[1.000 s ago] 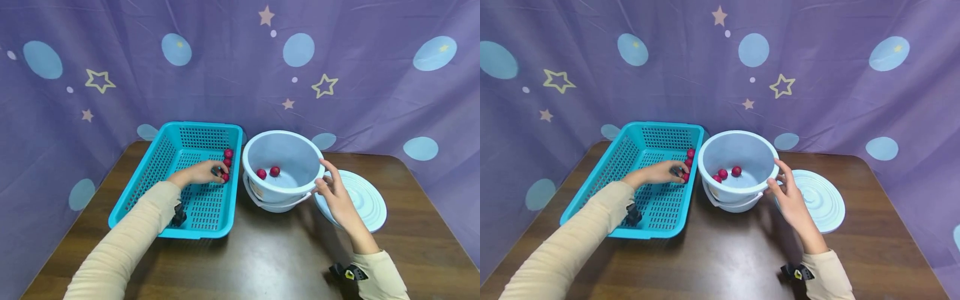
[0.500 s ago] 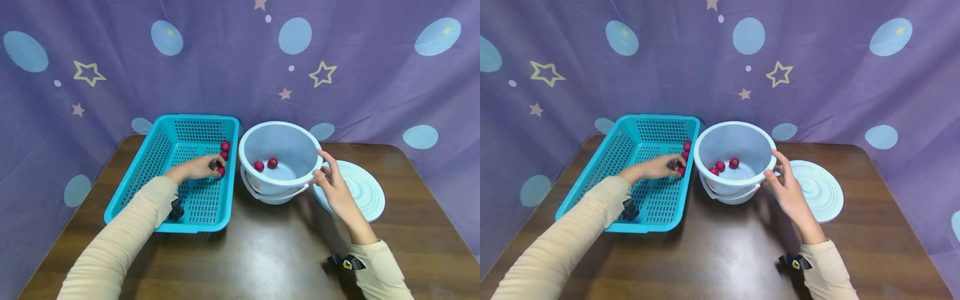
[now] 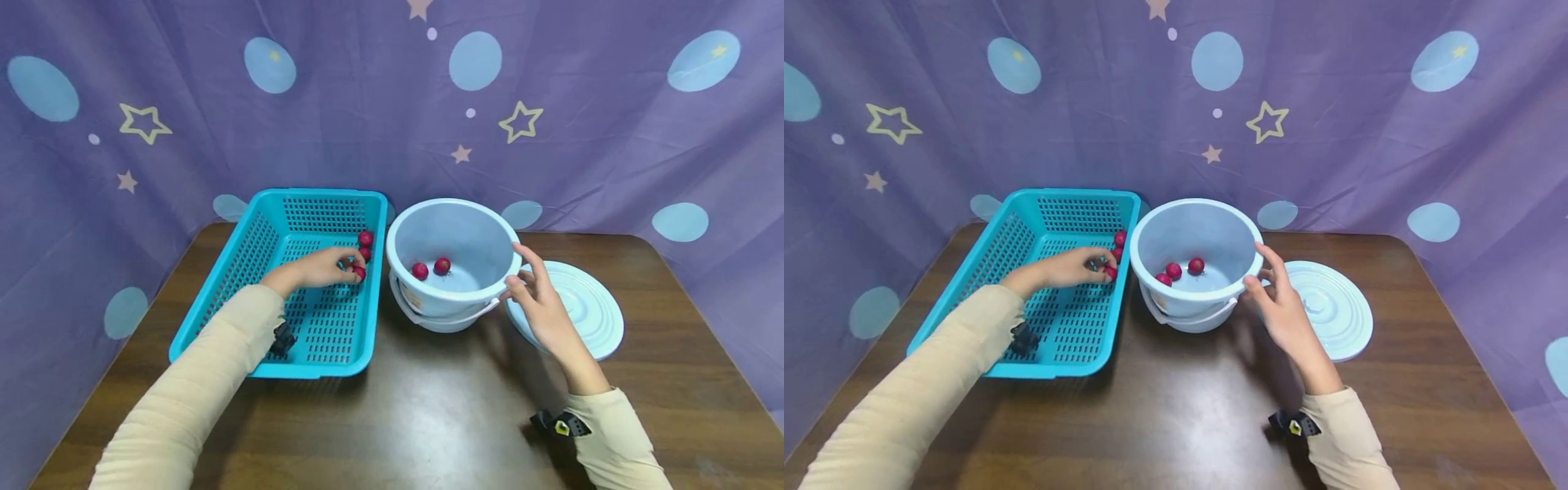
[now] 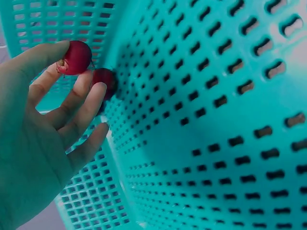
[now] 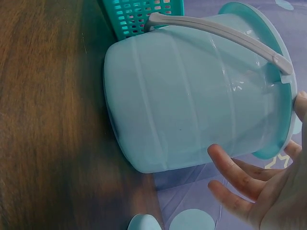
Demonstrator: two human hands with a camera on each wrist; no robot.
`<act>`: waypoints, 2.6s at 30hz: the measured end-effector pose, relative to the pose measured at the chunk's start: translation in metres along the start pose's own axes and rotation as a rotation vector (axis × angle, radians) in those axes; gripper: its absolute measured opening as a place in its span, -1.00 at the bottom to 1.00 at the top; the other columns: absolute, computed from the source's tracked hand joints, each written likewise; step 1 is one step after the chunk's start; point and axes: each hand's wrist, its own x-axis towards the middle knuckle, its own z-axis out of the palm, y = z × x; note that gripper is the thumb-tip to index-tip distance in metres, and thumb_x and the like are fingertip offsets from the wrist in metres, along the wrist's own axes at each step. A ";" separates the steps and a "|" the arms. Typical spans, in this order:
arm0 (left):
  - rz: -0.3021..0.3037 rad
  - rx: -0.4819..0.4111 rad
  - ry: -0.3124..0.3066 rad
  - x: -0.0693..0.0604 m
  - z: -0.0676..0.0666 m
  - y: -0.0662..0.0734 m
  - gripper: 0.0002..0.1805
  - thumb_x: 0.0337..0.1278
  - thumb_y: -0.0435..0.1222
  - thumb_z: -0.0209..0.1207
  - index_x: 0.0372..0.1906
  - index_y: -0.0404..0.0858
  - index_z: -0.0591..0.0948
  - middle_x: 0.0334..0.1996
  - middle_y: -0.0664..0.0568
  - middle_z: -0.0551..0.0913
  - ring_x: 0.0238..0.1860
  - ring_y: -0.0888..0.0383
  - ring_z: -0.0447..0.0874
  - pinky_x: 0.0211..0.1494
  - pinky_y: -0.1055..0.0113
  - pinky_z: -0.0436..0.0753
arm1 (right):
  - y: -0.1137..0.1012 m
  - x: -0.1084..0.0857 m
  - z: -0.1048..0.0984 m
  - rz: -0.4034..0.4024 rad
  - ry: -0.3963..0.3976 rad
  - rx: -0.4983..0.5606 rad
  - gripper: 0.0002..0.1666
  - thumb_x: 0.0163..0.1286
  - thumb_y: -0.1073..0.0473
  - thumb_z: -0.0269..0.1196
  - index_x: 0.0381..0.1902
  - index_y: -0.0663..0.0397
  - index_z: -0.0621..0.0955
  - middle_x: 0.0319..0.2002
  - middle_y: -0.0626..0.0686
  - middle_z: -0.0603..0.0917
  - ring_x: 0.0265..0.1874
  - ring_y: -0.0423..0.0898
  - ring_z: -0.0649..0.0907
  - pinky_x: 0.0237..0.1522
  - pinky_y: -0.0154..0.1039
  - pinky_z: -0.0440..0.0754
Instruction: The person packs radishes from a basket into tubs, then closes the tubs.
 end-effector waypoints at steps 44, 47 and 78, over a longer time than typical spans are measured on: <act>0.251 -0.020 0.355 -0.036 -0.038 0.099 -0.68 0.36 0.02 0.16 0.12 0.09 0.50 -0.07 0.16 0.59 -0.12 0.19 0.55 -0.12 0.18 0.58 | 0.002 0.001 0.003 -0.036 0.029 -0.020 -0.38 0.61 0.16 -0.01 0.54 -0.15 0.14 -0.18 0.27 0.60 -0.34 -0.18 0.67 -0.16 -0.40 0.54; 0.275 -0.036 0.348 -0.030 -0.033 0.106 -0.69 0.37 0.00 0.16 0.12 0.08 0.51 -0.06 0.16 0.60 -0.13 0.20 0.56 -0.13 0.20 0.58 | 0.003 0.000 0.003 -0.038 0.029 -0.020 -0.38 0.61 0.17 -0.02 0.54 -0.15 0.14 -0.20 0.25 0.59 -0.35 -0.23 0.66 -0.16 -0.38 0.54; 0.454 0.013 0.106 0.010 0.018 0.151 -0.64 0.27 -0.11 0.29 0.13 -0.02 0.59 -0.14 0.19 0.63 -0.17 0.29 0.57 -0.14 0.40 0.60 | 0.002 0.001 0.003 -0.044 0.019 -0.036 -0.38 0.61 0.18 -0.02 0.54 -0.14 0.12 -0.20 0.27 0.60 -0.35 -0.23 0.65 -0.19 -0.31 0.58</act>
